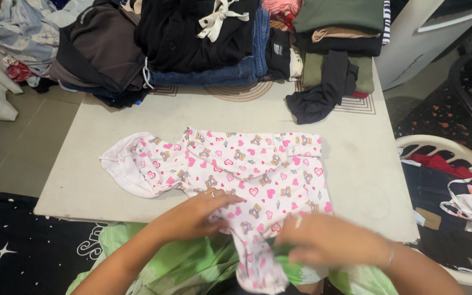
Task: The person folds a variety of clothing items including a small patterned top, a floral top, a red shirt, and a pair of jeans, and places them in a stack on a table.
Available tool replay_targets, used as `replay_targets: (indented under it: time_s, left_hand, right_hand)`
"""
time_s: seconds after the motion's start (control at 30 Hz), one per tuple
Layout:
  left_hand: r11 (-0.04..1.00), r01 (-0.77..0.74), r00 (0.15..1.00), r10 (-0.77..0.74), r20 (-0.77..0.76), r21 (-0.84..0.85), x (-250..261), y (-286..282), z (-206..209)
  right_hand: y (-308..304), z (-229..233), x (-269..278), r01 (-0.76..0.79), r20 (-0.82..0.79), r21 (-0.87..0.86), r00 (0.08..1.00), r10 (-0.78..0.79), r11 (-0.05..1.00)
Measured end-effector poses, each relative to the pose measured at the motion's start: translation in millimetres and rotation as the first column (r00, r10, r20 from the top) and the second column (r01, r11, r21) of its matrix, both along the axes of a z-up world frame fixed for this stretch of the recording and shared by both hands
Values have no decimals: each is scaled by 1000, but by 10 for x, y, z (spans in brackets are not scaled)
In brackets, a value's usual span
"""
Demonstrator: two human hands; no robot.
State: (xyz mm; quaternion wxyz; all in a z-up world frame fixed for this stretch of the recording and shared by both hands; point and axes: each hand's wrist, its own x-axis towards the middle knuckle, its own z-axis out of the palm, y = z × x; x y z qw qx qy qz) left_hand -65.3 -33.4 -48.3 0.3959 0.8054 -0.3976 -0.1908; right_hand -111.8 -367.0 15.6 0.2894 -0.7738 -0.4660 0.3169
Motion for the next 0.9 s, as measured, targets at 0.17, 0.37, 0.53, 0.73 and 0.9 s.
replay_targets:
  time_s: [0.17, 0.37, 0.53, 0.73, 0.9]
  left_hand:
    - [994, 52, 956, -21, 294, -98, -103, 76, -95]
    - [959, 122, 987, -91, 131, -255, -75, 424, 2]
    - [991, 65, 993, -53, 102, -119, -182, 601, -106]
    - [992, -51, 997, 57, 49, -115, -227, 765, -252]
    - [948, -47, 998, 59, 30, -314, -90, 836, -392]
  right_hand:
    - [-276, -285, 16, 256, 334, 89, 903, -271, 963]
    - [-357, -714, -169, 460, 550, 140, 700, -455, 877]
    - [-540, -772, -245, 474, 529, 109, 717, -455, 874]
    - [-687, -746, -207, 491, 417, 70, 776, -473, 868]
    - [-845, -739, -34, 472, 350, 92, 809, -473, 877]
